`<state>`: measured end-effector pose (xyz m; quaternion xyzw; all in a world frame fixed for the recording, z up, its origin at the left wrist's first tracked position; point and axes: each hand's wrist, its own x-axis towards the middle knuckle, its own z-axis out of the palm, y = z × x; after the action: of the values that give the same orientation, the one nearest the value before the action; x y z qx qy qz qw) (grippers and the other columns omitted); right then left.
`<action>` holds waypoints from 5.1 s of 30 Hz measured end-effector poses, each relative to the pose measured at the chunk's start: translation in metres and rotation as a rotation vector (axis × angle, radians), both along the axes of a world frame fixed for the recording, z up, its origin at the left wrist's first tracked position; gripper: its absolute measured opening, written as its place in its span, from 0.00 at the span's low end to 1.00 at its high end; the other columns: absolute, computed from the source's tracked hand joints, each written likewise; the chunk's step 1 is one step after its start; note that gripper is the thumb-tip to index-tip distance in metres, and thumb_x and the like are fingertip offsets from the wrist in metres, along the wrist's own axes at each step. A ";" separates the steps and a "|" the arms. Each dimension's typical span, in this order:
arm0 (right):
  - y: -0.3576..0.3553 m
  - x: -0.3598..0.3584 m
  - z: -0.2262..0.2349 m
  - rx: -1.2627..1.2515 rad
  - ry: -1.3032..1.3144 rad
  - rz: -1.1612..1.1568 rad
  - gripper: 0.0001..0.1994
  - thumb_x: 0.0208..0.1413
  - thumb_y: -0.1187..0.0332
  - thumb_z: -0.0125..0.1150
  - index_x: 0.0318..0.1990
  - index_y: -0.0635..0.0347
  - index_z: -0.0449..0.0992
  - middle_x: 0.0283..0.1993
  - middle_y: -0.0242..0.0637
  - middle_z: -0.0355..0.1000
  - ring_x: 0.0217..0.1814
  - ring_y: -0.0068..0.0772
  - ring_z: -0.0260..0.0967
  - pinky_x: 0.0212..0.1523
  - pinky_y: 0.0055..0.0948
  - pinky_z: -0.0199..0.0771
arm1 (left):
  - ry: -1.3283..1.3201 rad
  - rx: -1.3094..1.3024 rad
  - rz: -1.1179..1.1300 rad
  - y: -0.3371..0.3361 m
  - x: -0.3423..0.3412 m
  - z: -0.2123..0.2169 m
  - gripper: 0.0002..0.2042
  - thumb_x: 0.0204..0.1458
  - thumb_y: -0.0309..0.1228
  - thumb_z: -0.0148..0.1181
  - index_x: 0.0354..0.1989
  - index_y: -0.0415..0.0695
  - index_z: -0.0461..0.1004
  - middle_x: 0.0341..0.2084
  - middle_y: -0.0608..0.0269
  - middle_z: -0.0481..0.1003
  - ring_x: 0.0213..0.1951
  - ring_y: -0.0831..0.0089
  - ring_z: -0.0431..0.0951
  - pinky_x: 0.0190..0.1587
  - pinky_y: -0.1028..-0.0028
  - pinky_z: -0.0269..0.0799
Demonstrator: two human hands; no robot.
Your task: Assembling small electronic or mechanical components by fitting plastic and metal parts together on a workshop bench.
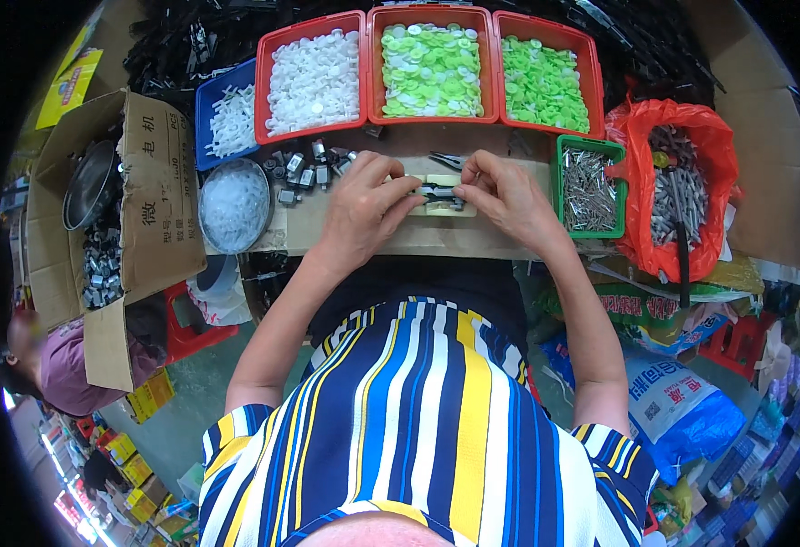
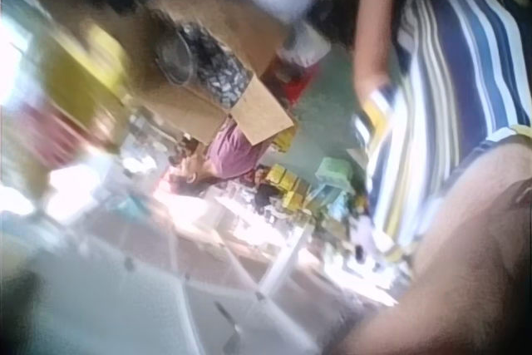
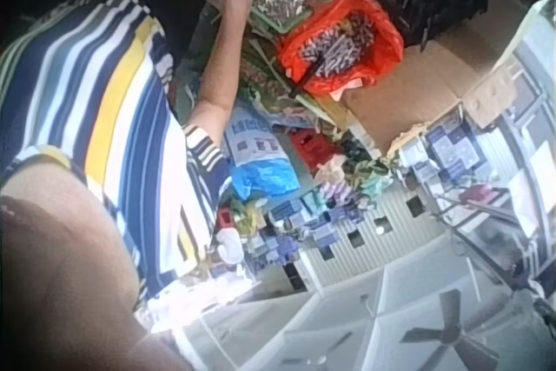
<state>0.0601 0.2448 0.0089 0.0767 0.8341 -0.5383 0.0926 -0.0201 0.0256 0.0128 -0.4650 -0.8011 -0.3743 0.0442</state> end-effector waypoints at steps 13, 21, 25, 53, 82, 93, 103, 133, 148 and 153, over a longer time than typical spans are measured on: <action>0.006 0.004 0.005 0.219 0.154 0.075 0.14 0.56 0.64 0.64 0.39 0.64 0.69 0.27 0.47 0.71 0.31 0.51 0.71 0.32 0.41 0.67 | 0.052 -0.012 -0.037 0.016 -0.001 -0.003 0.05 0.45 0.25 0.66 0.29 0.40 0.77 0.28 0.59 0.71 0.34 0.61 0.71 0.35 0.65 0.69; 0.035 -0.029 0.049 0.403 0.414 -0.092 0.08 0.55 0.70 0.63 0.37 0.66 0.73 0.26 0.41 0.70 0.26 0.34 0.70 0.29 0.31 0.69 | 0.028 0.006 -0.034 0.009 0.002 0.000 0.07 0.45 0.24 0.67 0.32 0.39 0.77 0.29 0.58 0.72 0.35 0.60 0.71 0.36 0.64 0.69; 0.081 -0.082 0.059 0.627 0.645 -0.186 0.07 0.54 0.71 0.62 0.36 0.66 0.74 0.30 0.44 0.72 0.31 0.41 0.73 0.33 0.36 0.71 | 0.008 0.029 -0.008 0.003 0.000 0.005 0.08 0.44 0.24 0.67 0.33 0.39 0.77 0.30 0.57 0.72 0.36 0.59 0.71 0.37 0.63 0.70; -0.034 -0.048 0.063 0.292 0.673 -0.298 0.11 0.45 0.73 0.70 0.35 0.66 0.74 0.31 0.41 0.69 0.30 0.36 0.70 0.31 0.31 0.70 | -0.997 0.614 0.124 0.025 0.006 0.024 0.18 0.61 0.29 0.57 0.57 0.35 0.70 0.45 0.63 0.76 0.45 0.80 0.74 0.44 0.77 0.72; -0.025 -0.007 0.018 0.529 0.565 0.129 0.17 0.44 0.68 0.71 0.43 0.59 0.76 0.41 0.36 0.71 0.48 0.41 0.66 0.46 0.39 0.67 | -0.891 0.198 0.208 -0.047 -0.032 0.031 0.15 0.62 0.38 0.57 0.50 0.41 0.78 0.36 0.66 0.80 0.30 0.85 0.75 0.30 0.84 0.64; -0.038 -0.009 0.014 0.598 0.507 0.178 0.16 0.44 0.67 0.70 0.43 0.57 0.76 0.41 0.34 0.70 0.50 0.38 0.66 0.46 0.38 0.66 | -0.903 0.236 0.232 -0.042 -0.023 0.025 0.15 0.58 0.35 0.62 0.48 0.37 0.78 0.33 0.66 0.78 0.29 0.83 0.74 0.34 0.80 0.72; -0.041 -0.008 0.016 0.622 0.466 0.190 0.16 0.46 0.67 0.69 0.43 0.57 0.76 0.42 0.35 0.70 0.50 0.39 0.65 0.47 0.39 0.66 | -0.766 0.177 0.231 -0.041 -0.014 0.016 0.14 0.57 0.33 0.63 0.46 0.35 0.78 0.32 0.62 0.78 0.29 0.81 0.74 0.33 0.77 0.71; -0.033 -0.011 0.005 0.511 0.497 0.153 0.15 0.46 0.68 0.69 0.41 0.61 0.76 0.41 0.39 0.69 0.48 0.43 0.66 0.46 0.39 0.67 | -0.097 -0.022 0.133 -0.021 0.006 0.011 0.14 0.50 0.28 0.65 0.44 0.35 0.77 0.41 0.50 0.76 0.45 0.55 0.75 0.46 0.63 0.71; 0.066 0.043 0.051 0.660 0.520 -0.356 0.14 0.52 0.68 0.64 0.45 0.66 0.76 0.43 0.48 0.72 0.48 0.51 0.71 0.49 0.40 0.71 | 0.331 -0.473 0.057 -0.004 0.045 -0.034 0.49 0.46 0.62 0.55 0.64 0.28 0.58 0.65 0.37 0.58 0.68 0.44 0.55 0.68 0.53 0.50; 0.183 0.107 0.021 1.158 0.389 -0.656 0.12 0.55 0.69 0.61 0.44 0.64 0.74 0.42 0.50 0.72 0.45 0.54 0.71 0.43 0.45 0.71 | 0.367 -0.477 0.067 0.002 0.039 -0.037 0.50 0.46 0.61 0.58 0.65 0.28 0.56 0.65 0.36 0.57 0.68 0.44 0.55 0.68 0.53 0.51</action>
<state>0.1671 0.4276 0.0303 0.2643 0.9223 -0.0105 -0.2819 0.0189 0.0276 -0.0246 -0.4954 -0.8599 -0.0837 0.0902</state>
